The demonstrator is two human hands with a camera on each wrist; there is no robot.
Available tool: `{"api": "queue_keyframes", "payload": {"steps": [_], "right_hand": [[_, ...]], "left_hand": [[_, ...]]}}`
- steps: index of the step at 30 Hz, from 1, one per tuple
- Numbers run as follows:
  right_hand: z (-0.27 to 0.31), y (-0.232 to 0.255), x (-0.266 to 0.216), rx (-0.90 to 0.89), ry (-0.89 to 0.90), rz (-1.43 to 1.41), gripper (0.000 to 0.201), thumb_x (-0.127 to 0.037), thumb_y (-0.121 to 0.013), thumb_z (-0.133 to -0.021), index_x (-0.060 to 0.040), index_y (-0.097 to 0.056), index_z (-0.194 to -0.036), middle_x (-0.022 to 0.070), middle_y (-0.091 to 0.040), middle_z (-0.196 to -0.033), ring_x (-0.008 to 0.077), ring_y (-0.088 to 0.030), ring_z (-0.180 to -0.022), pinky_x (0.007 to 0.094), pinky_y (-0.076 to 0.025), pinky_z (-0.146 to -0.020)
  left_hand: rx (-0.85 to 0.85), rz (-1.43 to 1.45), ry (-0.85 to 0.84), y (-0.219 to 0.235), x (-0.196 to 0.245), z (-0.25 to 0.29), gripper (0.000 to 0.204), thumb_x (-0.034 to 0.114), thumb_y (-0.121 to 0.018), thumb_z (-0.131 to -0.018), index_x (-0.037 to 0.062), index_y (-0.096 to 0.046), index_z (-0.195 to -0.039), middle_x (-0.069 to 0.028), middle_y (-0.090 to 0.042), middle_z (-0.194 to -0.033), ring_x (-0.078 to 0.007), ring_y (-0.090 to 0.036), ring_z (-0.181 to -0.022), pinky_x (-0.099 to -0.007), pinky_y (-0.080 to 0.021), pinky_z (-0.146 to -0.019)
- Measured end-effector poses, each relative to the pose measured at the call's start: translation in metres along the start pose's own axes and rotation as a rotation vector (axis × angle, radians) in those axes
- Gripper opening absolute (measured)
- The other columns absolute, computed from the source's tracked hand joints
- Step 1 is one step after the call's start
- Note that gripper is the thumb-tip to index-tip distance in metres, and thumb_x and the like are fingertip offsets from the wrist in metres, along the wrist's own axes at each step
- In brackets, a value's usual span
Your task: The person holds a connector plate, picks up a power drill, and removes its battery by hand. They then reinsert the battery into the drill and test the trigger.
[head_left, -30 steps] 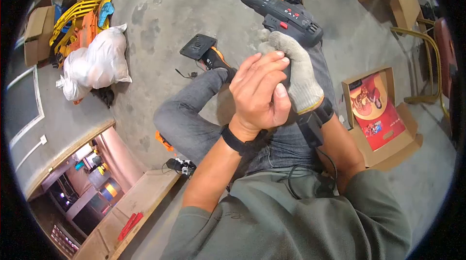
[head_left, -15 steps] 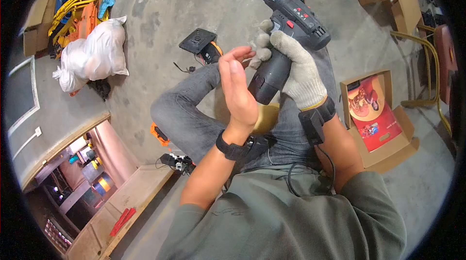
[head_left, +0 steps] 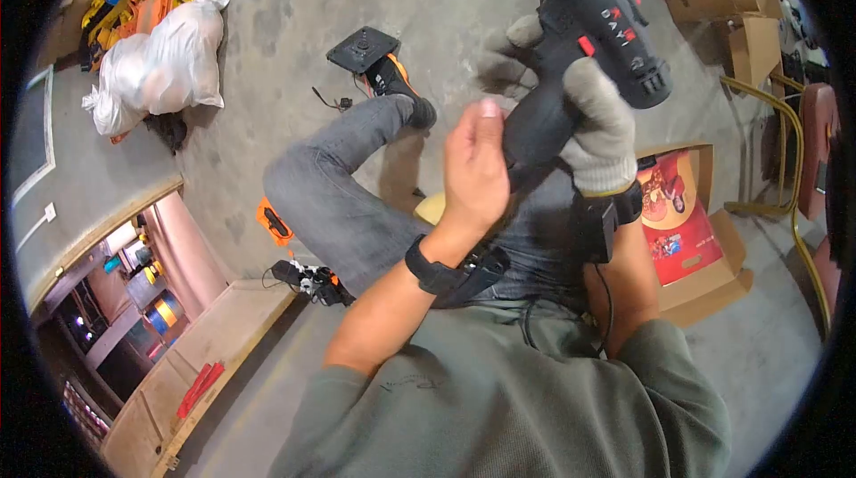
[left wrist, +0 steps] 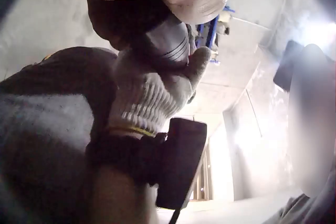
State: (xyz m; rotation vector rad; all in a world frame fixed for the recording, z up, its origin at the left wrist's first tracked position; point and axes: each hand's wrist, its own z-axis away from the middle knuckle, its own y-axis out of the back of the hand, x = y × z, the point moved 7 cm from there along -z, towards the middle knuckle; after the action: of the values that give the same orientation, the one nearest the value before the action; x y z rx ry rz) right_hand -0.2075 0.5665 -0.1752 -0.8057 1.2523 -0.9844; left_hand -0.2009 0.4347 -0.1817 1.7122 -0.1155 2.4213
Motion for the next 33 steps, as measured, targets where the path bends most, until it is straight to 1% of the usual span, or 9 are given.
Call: {"api": "queue_keyframes", "payload": {"steps": [3, 4, 5, 6, 7, 10, 22, 28, 33], "right_hand": [[-0.006, 0.023, -0.007, 0.061, -0.031, -0.002, 0.047, -0.021, -0.072, -0.091, 0.0026, -0.058, -0.128, 0.0161, -0.066, -0.121, 0.0286, -0.065, -0.115, 0.0427, -0.055, -0.096], [-0.014, 0.034, -0.014, 0.027, 0.063, 0.397, 0.044, -0.021, -0.074, -0.089, 0.0020, -0.061, -0.125, 0.0139, -0.068, -0.114, 0.0253, -0.067, -0.106, 0.0389, -0.056, -0.090], [-0.016, 0.039, -0.019, -0.006, 0.157, 0.795, 0.042, -0.022, -0.075, -0.088, 0.0014, -0.064, -0.121, 0.0118, -0.069, -0.108, 0.0219, -0.069, -0.098, 0.0350, -0.057, -0.084], [-0.015, 0.034, -0.020, -0.002, 0.151, 0.795, 0.042, -0.022, -0.075, -0.088, 0.0014, -0.064, -0.121, 0.0118, -0.069, -0.108, 0.0219, -0.069, -0.098, 0.0350, -0.057, -0.084], [-0.017, 0.030, -0.018, 0.103, 0.041, 0.600, 0.038, -0.020, -0.075, -0.087, 0.0003, -0.066, -0.118, 0.0083, -0.069, -0.100, 0.0178, -0.068, -0.087, 0.0314, -0.055, -0.076], [-0.018, 0.013, -0.016, 0.206, 0.037, 0.450, 0.029, -0.015, -0.074, -0.085, -0.0029, -0.069, -0.111, 0.0000, -0.067, -0.085, 0.0079, -0.060, -0.067, 0.0245, -0.049, -0.060], [-0.015, 0.059, -0.020, 0.259, 0.228, 0.673, 0.030, -0.009, -0.060, -0.093, -0.0011, -0.070, -0.120, 0.0074, -0.072, -0.115, 0.0156, -0.067, -0.096, 0.0317, -0.054, -0.088], [-0.019, 0.043, -0.022, 0.219, 0.193, 0.562, 0.029, -0.012, -0.057, -0.097, -0.0002, -0.070, -0.119, 0.0072, -0.073, -0.107, 0.0148, -0.068, -0.093, 0.0305, -0.055, -0.083], [-0.017, 0.046, -0.021, 0.356, 0.127, 0.580, 0.030, -0.020, -0.063, -0.095, -0.0014, -0.070, -0.117, 0.0058, -0.072, -0.097, 0.0134, -0.069, -0.077, 0.0276, -0.056, -0.065]], "left_hand": [[-0.040, -0.017, -0.072, -0.012, 0.008, -0.008, 0.040, 0.029, -0.040, -0.110, -0.0017, -0.059, -0.092, -0.0039, -0.059, -0.078, -0.0116, -0.051, -0.080, -0.0308, -0.044, -0.073], [-0.040, -0.013, -0.072, -0.014, 0.010, -0.013, 0.040, 0.029, -0.040, -0.110, -0.0017, -0.059, -0.092, -0.0039, -0.059, -0.078, -0.0116, -0.051, -0.080, -0.0308, -0.044, -0.073], [-0.067, 0.089, 0.006, -0.019, 0.009, -0.018, 0.037, 0.027, -0.039, -0.108, -0.0014, -0.059, -0.095, -0.0056, -0.060, -0.080, -0.0138, -0.055, -0.077, -0.0310, -0.046, -0.072], [-0.090, 0.191, 0.089, -0.022, 0.006, -0.020, 0.034, 0.024, -0.039, -0.107, -0.0012, -0.060, -0.098, -0.0073, -0.062, -0.083, -0.0159, -0.059, -0.075, -0.0311, -0.049, -0.070], [-0.209, 0.359, 0.482, -0.029, -0.017, -0.017, 0.040, 0.026, -0.034, -0.103, -0.0033, -0.061, -0.104, -0.0163, -0.066, -0.083, -0.0246, -0.064, -0.066, -0.0363, -0.052, -0.061], [-0.363, 0.340, 0.679, -0.037, -0.041, -0.015, 0.047, 0.030, -0.030, -0.100, -0.0044, -0.061, -0.106, -0.0195, -0.067, -0.081, -0.0268, -0.064, -0.059, -0.0377, -0.052, -0.054], [-0.045, 0.163, 0.417, -0.035, -0.038, -0.047, 0.061, 0.043, -0.025, -0.106, -0.0031, -0.061, -0.090, -0.0158, -0.064, -0.063, -0.0249, -0.056, -0.039, -0.0349, -0.045, -0.036], [-0.048, 0.139, 0.381, -0.039, -0.037, -0.051, 0.061, 0.043, -0.025, -0.105, -0.0036, -0.061, -0.090, -0.0164, -0.063, -0.062, -0.0247, -0.056, -0.039, -0.0362, -0.045, -0.036], [-0.399, 0.203, 0.703, -0.047, -0.043, -0.043, 0.049, 0.030, -0.027, -0.101, -0.0047, -0.061, -0.093, -0.0195, -0.064, -0.068, -0.0257, -0.060, -0.047, -0.0360, -0.046, -0.039]]}}
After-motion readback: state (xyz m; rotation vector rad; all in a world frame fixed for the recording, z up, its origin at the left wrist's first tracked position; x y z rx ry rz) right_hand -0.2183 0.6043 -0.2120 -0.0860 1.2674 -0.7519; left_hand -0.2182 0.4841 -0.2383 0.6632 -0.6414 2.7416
